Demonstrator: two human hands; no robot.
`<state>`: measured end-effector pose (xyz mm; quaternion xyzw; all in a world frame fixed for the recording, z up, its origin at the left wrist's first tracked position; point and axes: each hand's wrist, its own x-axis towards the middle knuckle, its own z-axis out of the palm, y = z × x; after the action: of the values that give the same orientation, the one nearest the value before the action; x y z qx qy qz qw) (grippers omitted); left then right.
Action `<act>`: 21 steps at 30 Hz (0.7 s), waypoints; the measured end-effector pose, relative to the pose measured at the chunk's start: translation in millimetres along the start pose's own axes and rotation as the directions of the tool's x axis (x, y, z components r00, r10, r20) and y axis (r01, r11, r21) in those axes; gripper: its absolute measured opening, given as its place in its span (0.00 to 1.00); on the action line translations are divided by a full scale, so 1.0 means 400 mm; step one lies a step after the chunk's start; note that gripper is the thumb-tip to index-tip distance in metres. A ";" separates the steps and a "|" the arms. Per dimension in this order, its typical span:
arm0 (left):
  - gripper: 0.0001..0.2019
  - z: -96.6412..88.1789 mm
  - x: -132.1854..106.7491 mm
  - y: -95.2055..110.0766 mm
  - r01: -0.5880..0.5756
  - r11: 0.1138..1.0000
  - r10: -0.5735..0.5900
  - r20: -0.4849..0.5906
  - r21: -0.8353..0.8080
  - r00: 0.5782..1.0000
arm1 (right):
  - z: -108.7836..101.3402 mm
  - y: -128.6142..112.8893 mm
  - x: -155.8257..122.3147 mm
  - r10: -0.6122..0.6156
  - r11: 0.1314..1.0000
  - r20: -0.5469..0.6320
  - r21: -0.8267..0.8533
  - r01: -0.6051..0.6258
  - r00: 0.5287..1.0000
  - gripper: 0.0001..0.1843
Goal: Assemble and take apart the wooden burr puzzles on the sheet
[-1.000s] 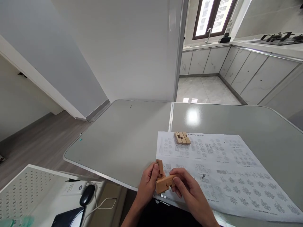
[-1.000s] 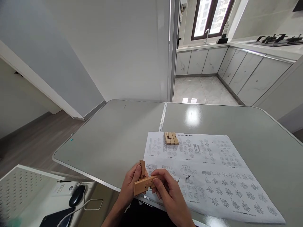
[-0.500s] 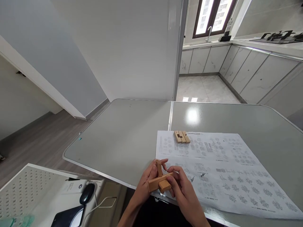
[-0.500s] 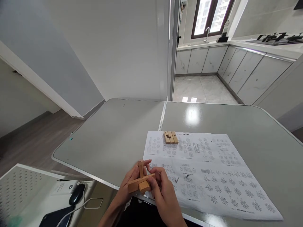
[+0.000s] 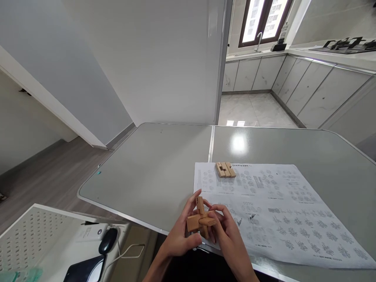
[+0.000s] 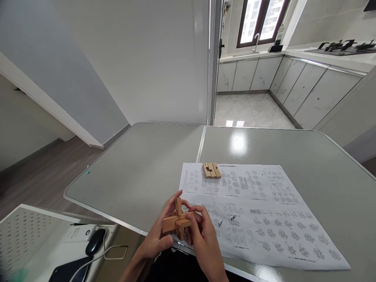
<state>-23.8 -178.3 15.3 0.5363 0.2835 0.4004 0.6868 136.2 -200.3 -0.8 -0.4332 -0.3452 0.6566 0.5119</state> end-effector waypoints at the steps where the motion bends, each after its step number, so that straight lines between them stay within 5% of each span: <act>1: 0.54 0.003 0.000 0.001 -0.009 1.000 0.010 -0.002 0.015 1.000 | 0.000 -0.002 0.001 0.004 1.000 -0.001 0.015 -0.004 1.000 0.25; 12: 0.43 0.008 0.000 -0.011 0.074 0.995 -0.067 -0.091 0.074 0.994 | -0.016 -0.036 -0.001 0.075 0.997 0.053 0.032 -0.077 0.996 0.26; 21: 0.44 0.009 0.003 -0.040 -0.076 0.858 0.231 -0.250 0.507 0.940 | -0.024 -0.031 -0.001 0.112 0.990 0.060 0.081 -0.117 0.992 0.29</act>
<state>-16.2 -180.6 0.9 0.6464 0.4328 0.4465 0.4421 149.8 -197.6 6.6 -0.4118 -0.3058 0.7107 0.4814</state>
